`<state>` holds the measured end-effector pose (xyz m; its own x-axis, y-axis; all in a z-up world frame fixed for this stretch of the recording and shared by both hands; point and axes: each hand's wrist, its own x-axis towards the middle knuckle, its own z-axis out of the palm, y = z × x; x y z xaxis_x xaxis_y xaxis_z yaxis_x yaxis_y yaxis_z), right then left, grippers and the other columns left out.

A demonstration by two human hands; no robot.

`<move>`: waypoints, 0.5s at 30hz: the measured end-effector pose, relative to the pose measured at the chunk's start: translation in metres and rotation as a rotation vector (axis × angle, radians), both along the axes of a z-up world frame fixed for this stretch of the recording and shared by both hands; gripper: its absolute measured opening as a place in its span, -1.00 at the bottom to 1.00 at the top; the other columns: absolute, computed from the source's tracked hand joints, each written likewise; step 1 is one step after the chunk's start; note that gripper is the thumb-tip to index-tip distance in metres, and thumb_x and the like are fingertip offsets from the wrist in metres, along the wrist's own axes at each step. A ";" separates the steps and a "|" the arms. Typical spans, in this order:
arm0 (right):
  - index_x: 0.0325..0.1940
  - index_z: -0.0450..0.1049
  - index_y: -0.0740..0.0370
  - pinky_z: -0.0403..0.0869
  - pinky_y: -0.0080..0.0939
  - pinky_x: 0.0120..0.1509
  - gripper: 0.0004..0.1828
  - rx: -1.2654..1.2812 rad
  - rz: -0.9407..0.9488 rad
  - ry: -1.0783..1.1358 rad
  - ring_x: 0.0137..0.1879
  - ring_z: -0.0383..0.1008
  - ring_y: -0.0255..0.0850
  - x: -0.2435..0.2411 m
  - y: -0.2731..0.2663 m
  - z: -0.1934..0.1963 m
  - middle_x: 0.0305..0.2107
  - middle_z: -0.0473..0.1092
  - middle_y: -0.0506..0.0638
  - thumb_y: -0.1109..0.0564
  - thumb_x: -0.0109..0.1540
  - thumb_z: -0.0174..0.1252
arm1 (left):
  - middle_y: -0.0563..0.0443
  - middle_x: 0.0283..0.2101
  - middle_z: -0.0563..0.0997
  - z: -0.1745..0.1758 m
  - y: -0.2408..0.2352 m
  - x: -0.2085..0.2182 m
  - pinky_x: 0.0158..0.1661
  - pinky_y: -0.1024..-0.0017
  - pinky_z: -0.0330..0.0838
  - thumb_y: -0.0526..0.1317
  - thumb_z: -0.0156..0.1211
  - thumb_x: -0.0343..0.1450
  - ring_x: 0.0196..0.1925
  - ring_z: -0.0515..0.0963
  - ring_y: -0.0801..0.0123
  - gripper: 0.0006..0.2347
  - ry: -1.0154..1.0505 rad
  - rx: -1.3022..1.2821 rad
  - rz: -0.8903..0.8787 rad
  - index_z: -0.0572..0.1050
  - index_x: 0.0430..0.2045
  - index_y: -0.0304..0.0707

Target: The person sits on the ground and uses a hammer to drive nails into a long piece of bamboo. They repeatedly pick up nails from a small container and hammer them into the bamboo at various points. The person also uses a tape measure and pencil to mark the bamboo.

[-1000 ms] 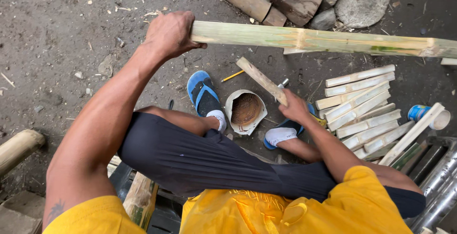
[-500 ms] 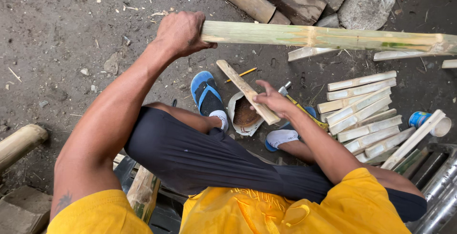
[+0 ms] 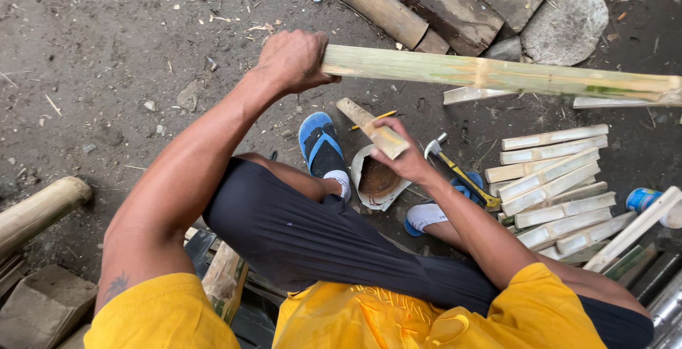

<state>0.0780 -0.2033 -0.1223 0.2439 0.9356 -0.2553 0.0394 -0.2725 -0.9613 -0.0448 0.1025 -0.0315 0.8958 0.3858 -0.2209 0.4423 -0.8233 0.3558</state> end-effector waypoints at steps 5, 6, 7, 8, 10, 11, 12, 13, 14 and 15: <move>0.20 0.35 0.09 0.47 0.04 0.21 -0.43 -0.006 -0.011 -0.513 0.16 0.48 0.09 -0.027 0.044 0.017 0.04 0.40 0.12 -0.06 0.20 0.41 | -0.23 -0.48 0.63 0.015 -0.008 0.000 -0.40 0.08 0.55 0.15 0.46 0.26 -0.47 0.67 -0.03 -0.54 -0.060 -0.040 0.003 0.49 -0.38 -0.29; 0.22 0.33 0.10 0.46 0.06 0.19 -0.41 -0.014 -0.012 -0.538 0.16 0.46 0.13 -0.030 0.057 0.021 0.06 0.39 0.15 -0.07 0.21 0.39 | -0.24 -0.47 0.63 0.018 -0.009 -0.001 -0.39 0.07 0.55 0.15 0.47 0.26 -0.46 0.67 -0.06 -0.54 -0.097 -0.033 -0.009 0.49 -0.38 -0.30; 0.23 0.32 0.11 0.45 0.07 0.18 -0.40 -0.027 -0.013 -0.561 0.17 0.44 0.16 -0.033 0.068 0.025 0.08 0.37 0.17 -0.07 0.22 0.38 | -0.26 -0.47 0.63 0.020 -0.012 -0.003 -0.38 0.07 0.55 0.14 0.48 0.26 -0.45 0.66 -0.08 -0.53 -0.132 -0.030 -0.020 0.49 -0.38 -0.32; 0.22 0.31 0.15 0.44 0.10 0.15 -0.40 -0.045 0.008 -0.578 0.13 0.44 0.18 -0.035 0.081 0.028 0.02 0.37 0.19 -0.07 0.22 0.37 | -0.27 -0.46 0.63 0.022 -0.014 -0.005 -0.38 0.06 0.55 0.14 0.50 0.26 -0.43 0.66 -0.10 -0.53 -0.167 -0.027 -0.031 0.48 -0.38 -0.33; 0.19 0.29 0.23 0.43 0.14 0.09 -0.40 -0.079 0.040 -0.614 0.06 0.44 0.21 -0.035 0.105 0.033 -0.08 0.37 0.22 -0.07 0.23 0.36 | -0.28 -0.43 0.63 0.029 -0.016 -0.009 -0.36 0.05 0.54 0.18 0.53 0.20 -0.39 0.65 -0.13 -0.47 -0.217 -0.035 -0.042 0.48 -0.39 -0.35; 0.18 0.35 0.18 0.45 0.13 0.08 -0.47 -0.123 0.064 -0.585 0.02 0.47 0.20 -0.034 0.115 0.033 -0.14 0.41 0.22 -0.05 0.23 0.32 | -0.29 -0.42 0.63 0.032 -0.017 -0.009 -0.34 0.05 0.54 0.20 0.54 0.17 -0.37 0.65 -0.15 -0.45 -0.245 -0.040 -0.049 0.48 -0.40 -0.35; 0.16 0.41 0.13 0.47 0.12 0.07 -0.54 -0.167 0.089 -0.556 -0.01 0.50 0.19 -0.032 0.124 0.032 -0.20 0.44 0.22 -0.03 0.23 0.29 | -0.27 -0.39 0.62 0.035 -0.018 -0.010 -0.34 0.04 0.54 0.23 0.53 0.15 -0.35 0.65 -0.13 -0.42 -0.204 -0.049 -0.049 0.47 -0.39 -0.36; 0.15 0.47 0.07 0.49 0.10 0.06 -0.59 -0.212 0.116 -0.529 -0.04 0.53 0.18 -0.031 0.131 0.028 -0.26 0.48 0.22 -0.01 0.24 0.26 | -0.26 -0.37 0.62 0.037 -0.020 -0.010 -0.33 0.04 0.53 0.27 0.51 0.13 -0.32 0.65 -0.12 -0.39 -0.165 -0.059 -0.047 0.46 -0.39 -0.36; 0.12 0.48 0.09 0.49 0.11 0.06 -0.65 -0.189 0.142 -0.539 -0.01 0.52 0.18 -0.029 0.136 0.021 -0.20 0.50 0.22 0.01 0.27 0.22 | -0.24 -0.34 0.61 0.038 -0.022 -0.011 -0.33 0.03 0.53 0.30 0.50 0.11 -0.30 0.65 -0.10 -0.35 -0.126 -0.069 -0.044 0.46 -0.38 -0.37; 0.08 0.50 0.10 0.49 0.12 0.05 -0.71 -0.168 0.167 -0.546 0.03 0.52 0.19 -0.028 0.141 0.011 -0.14 0.51 0.21 0.03 0.29 0.18 | -0.24 -0.32 0.59 0.038 -0.022 -0.013 -0.33 0.04 0.53 0.30 0.49 0.12 -0.28 0.65 -0.12 -0.35 -0.206 -0.037 -0.072 0.46 -0.35 -0.37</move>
